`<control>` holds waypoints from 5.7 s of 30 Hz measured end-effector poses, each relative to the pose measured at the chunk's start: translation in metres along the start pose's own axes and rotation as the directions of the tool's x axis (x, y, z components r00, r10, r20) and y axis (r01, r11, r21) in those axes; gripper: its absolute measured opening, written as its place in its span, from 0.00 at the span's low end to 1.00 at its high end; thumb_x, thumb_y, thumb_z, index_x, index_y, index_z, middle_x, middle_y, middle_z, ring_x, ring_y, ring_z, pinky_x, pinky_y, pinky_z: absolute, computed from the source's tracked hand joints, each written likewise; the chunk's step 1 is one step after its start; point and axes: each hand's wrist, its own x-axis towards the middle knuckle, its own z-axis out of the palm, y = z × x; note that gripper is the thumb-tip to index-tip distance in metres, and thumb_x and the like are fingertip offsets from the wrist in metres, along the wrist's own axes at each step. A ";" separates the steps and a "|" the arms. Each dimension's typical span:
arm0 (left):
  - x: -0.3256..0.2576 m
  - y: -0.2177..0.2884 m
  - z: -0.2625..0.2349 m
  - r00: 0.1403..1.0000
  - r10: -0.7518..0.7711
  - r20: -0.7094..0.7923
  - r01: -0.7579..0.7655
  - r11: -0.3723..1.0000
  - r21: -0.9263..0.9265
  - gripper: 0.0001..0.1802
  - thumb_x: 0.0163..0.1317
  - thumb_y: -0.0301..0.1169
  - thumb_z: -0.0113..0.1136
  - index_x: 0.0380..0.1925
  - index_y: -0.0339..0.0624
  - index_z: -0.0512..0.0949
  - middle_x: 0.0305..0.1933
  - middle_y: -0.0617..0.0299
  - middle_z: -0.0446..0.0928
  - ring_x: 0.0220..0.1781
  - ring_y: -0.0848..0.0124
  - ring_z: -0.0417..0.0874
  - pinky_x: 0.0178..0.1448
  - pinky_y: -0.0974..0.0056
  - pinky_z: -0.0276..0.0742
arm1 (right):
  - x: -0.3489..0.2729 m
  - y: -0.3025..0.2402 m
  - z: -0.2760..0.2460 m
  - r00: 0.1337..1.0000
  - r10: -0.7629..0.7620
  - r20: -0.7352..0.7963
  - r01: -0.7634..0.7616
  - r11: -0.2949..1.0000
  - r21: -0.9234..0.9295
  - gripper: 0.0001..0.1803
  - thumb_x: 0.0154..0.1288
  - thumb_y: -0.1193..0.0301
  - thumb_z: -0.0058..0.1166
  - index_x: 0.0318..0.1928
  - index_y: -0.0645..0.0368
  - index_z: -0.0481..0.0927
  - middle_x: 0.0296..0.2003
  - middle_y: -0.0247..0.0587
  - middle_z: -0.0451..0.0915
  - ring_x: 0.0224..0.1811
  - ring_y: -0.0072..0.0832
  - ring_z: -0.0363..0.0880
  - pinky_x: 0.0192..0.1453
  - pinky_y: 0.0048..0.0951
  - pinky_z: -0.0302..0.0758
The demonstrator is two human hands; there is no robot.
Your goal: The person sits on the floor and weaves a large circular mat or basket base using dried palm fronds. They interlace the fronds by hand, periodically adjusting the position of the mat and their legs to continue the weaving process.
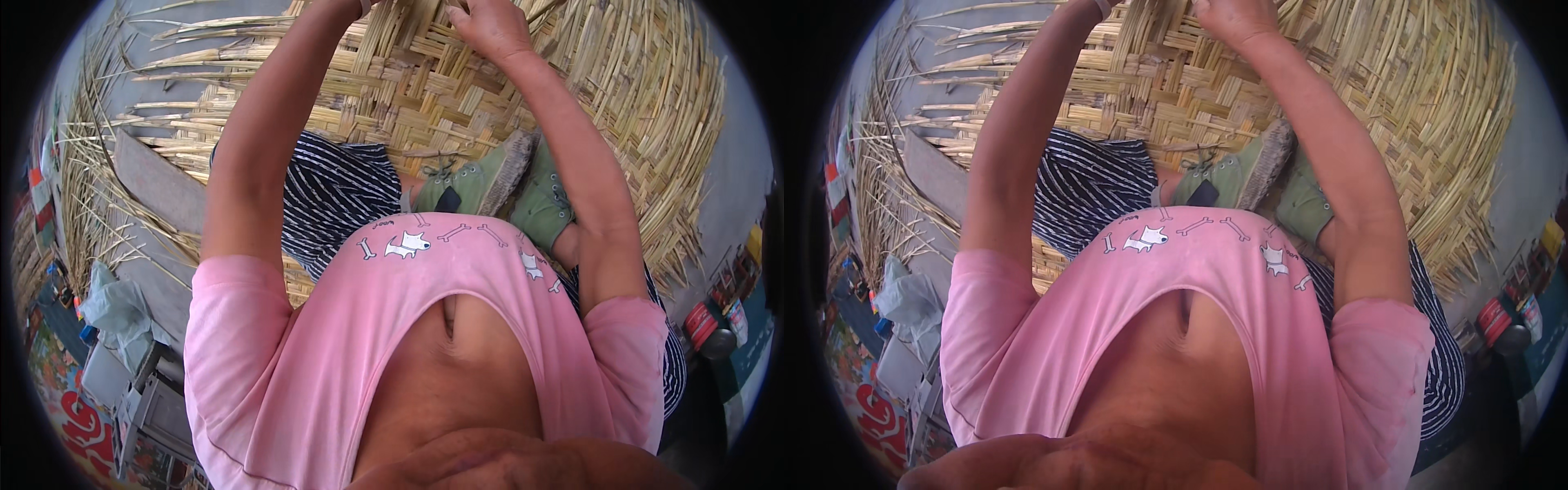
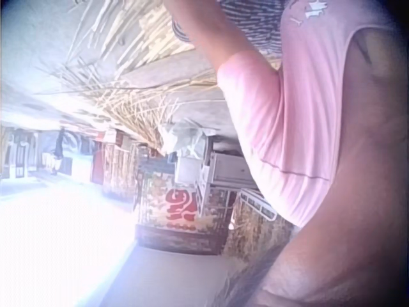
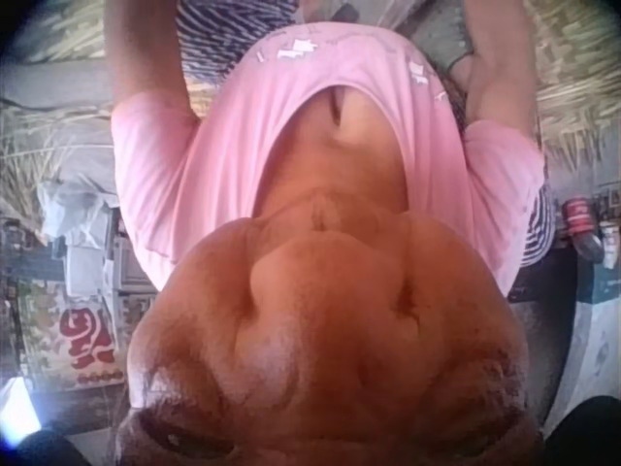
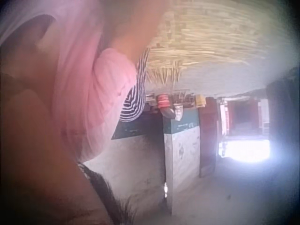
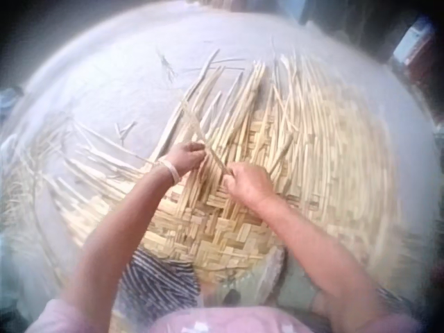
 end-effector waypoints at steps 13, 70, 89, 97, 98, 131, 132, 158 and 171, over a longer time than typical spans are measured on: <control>0.031 0.021 0.023 0.983 -0.109 0.145 0.122 0.989 -0.089 0.36 0.58 0.43 0.79 0.56 0.25 0.79 0.39 0.51 0.86 0.38 0.64 0.86 0.43 0.58 0.83 | -0.002 0.017 0.008 0.935 0.340 -0.100 -0.317 0.928 0.198 0.14 0.61 0.61 0.59 0.40 0.56 0.85 0.34 0.56 0.86 0.39 0.53 0.86 0.45 0.48 0.80; -0.093 -0.003 -0.029 0.934 0.198 -0.298 -0.037 0.882 0.471 0.17 0.69 0.35 0.66 0.56 0.44 0.84 0.56 0.56 0.85 0.53 0.62 0.88 0.54 0.58 0.84 | -0.051 0.060 0.039 0.897 0.181 -0.404 -0.169 0.983 0.064 0.26 0.69 0.67 0.55 0.66 0.60 0.75 0.63 0.51 0.78 0.66 0.48 0.76 0.74 0.40 0.70; -0.054 0.027 -0.050 0.958 0.188 0.219 -0.251 0.171 0.953 0.32 0.69 0.66 0.52 0.35 0.45 0.79 0.31 0.50 0.85 0.35 0.47 0.87 0.38 0.46 0.79 | -0.097 0.064 0.052 0.979 0.169 0.115 -0.117 0.925 -0.361 0.36 0.78 0.61 0.43 0.81 0.55 0.52 0.80 0.55 0.53 0.84 0.49 0.49 0.85 0.47 0.49; -0.087 0.016 0.036 0.852 0.512 0.111 -0.282 0.269 0.921 0.31 0.66 0.53 0.65 0.64 0.52 0.75 0.74 0.56 0.72 0.73 0.58 0.73 0.68 0.46 0.71 | -0.091 0.059 0.049 0.962 0.225 0.156 -0.145 0.902 -0.407 0.36 0.79 0.60 0.40 0.82 0.53 0.51 0.81 0.54 0.50 0.85 0.49 0.46 0.86 0.48 0.47; -0.094 0.019 0.059 0.875 0.467 0.126 -0.310 0.339 0.888 0.35 0.66 0.53 0.64 0.69 0.51 0.71 0.77 0.55 0.67 0.76 0.57 0.70 0.72 0.47 0.69 | -0.091 0.061 0.052 0.962 0.232 0.147 -0.159 0.906 -0.391 0.35 0.79 0.60 0.39 0.82 0.53 0.51 0.81 0.54 0.50 0.85 0.49 0.45 0.86 0.48 0.47; -0.108 0.024 0.126 0.962 0.026 0.273 -0.275 0.102 0.956 0.41 0.74 0.51 0.54 0.80 0.47 0.55 0.86 0.58 0.52 0.87 0.61 0.50 0.84 0.51 0.51 | -0.515 0.312 -0.150 0.184 0.980 -0.071 -0.965 0.194 0.179 0.73 0.56 0.28 0.62 0.82 0.64 0.38 0.80 0.66 0.49 0.83 0.59 0.47 0.84 0.53 0.52; -0.108 0.026 0.127 0.959 0.028 0.282 -0.284 0.104 0.953 0.41 0.73 0.51 0.55 0.80 0.47 0.56 0.86 0.58 0.52 0.87 0.61 0.50 0.84 0.51 0.52 | -0.509 0.308 -0.131 0.158 0.984 -0.086 -0.976 0.169 0.139 0.73 0.55 0.29 0.62 0.82 0.62 0.37 0.80 0.65 0.48 0.83 0.59 0.46 0.83 0.55 0.51; -0.097 0.036 0.114 0.936 -0.014 0.352 -0.344 0.181 0.921 0.40 0.69 0.43 0.62 0.76 0.38 0.61 0.82 0.47 0.56 0.84 0.50 0.55 0.83 0.52 0.58 | -0.493 0.298 -0.141 0.086 0.951 -0.298 -0.992 0.110 0.064 0.31 0.64 0.58 0.64 0.61 0.57 0.68 0.55 0.55 0.83 0.55 0.55 0.84 0.57 0.53 0.80; -0.045 0.083 0.064 0.859 -0.242 0.451 -0.402 0.227 0.887 0.29 0.67 0.42 0.66 0.63 0.39 0.77 0.61 0.44 0.82 0.63 0.47 0.82 0.67 0.52 0.77 | -0.669 0.320 -0.287 -0.214 0.797 -0.565 -0.977 -0.169 0.131 0.27 0.66 0.59 0.59 0.63 0.51 0.70 0.52 0.55 0.85 0.53 0.54 0.85 0.55 0.54 0.80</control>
